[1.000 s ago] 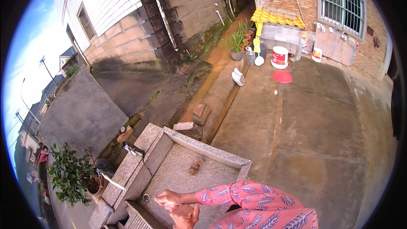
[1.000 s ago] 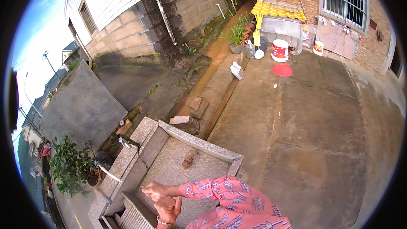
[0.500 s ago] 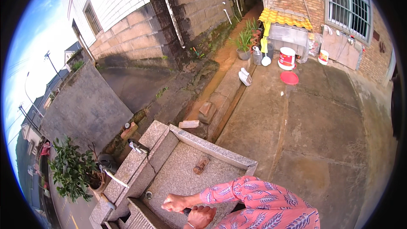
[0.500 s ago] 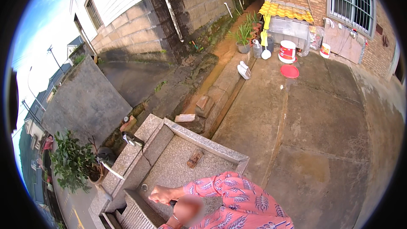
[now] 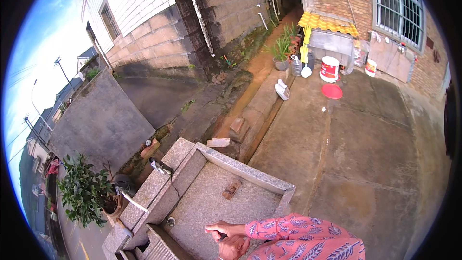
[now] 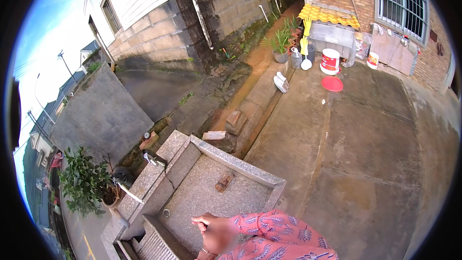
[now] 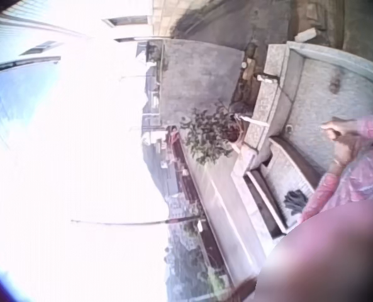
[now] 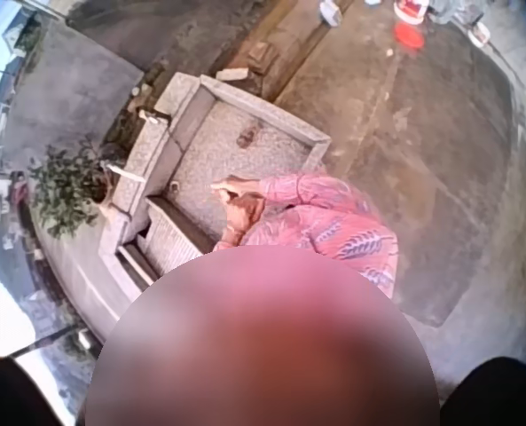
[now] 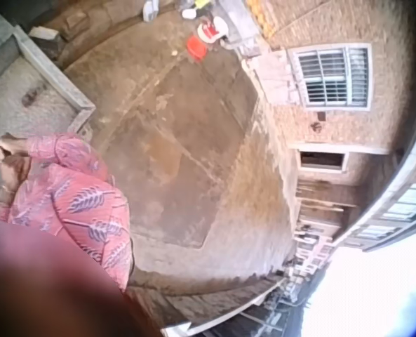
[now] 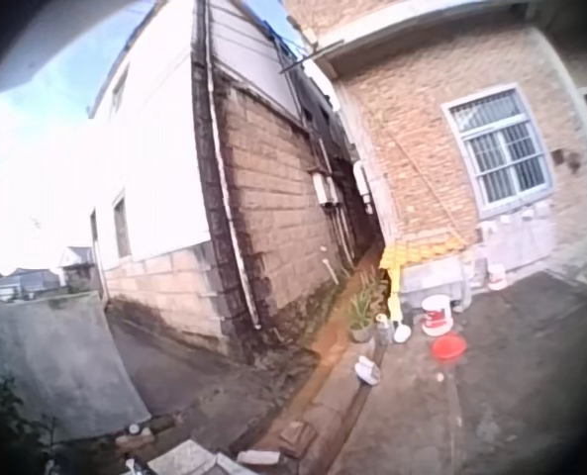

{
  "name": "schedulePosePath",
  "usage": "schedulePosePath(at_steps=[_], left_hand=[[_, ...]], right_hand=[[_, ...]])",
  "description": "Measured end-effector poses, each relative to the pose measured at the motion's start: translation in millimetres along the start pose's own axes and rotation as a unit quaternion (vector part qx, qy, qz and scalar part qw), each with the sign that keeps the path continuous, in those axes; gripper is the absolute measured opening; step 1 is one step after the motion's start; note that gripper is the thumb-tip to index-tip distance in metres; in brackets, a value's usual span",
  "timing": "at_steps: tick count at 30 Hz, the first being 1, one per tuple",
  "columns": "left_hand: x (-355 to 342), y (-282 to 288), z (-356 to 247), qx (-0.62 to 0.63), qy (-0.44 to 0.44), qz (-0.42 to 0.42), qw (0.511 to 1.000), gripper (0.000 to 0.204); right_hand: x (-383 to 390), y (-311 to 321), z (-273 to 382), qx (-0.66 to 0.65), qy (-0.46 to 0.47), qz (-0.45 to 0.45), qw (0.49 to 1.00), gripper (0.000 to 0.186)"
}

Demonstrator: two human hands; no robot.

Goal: The person washes a dark sock at an outdoor stone washbasin, rinses it under running water, and wrings it out. They then walk to a nearby window and hang the sock on the metal security bars to dry alongside other items.

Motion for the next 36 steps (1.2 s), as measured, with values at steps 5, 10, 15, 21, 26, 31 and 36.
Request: schedulePosePath(at_steps=[5, 10, 15, 21, 26, 31, 36], left_hand=[[42.1, 53.4, 63.0, 0.500, 0.159, -0.296, 0.798, 0.015], [70.0, 52.7, 86.9, 0.525, 0.219, -0.361, 0.739, 0.010], [76.7, 32.5, 78.6, 0.642, 0.227, -0.355, 0.640, 0.031], [92.8, -35.0, 74.2, 0.759, 0.241, -0.362, 0.484, 0.046], [80.2, -38.4, 48.0, 0.906, 0.134, -0.218, 0.338, 0.045], [84.6, -57.1, 35.1, 0.912, 0.117, -0.108, 0.378, 0.042], [94.9, -55.2, 22.1, 0.958, 0.016, -0.079, 0.274, 0.039]], right_hand=[[-32.8, 71.7, -88.6, -0.061, 0.081, 0.034, 0.994, 0.035], [-21.2, 45.6, -112.4, -0.143, 0.035, 0.100, 0.984, 0.037], [-11.7, 60.0, -79.5, -0.070, 0.038, -0.028, 0.996, 0.029], [37.4, -6.7, 38.5, 0.083, 0.017, -0.200, 0.976, 0.028], [33.6, -63.7, 99.9, 0.383, 0.150, -0.102, 0.906, 0.036], [51.2, -149.9, 110.6, 0.634, 0.205, 0.089, 0.740, 0.052], [76.9, -194.7, 69.0, 0.726, 0.225, 0.291, 0.581, 0.050]])
Point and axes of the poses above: each hand's wrist, its own x-axis away from the middle knuckle, its own y-axis out of the back of the hand, z = x × y, the point moved 8 cm from there along -x, towards the middle knuckle, and after that the axes turned 11 degrees about z, right-handed, at the moved point
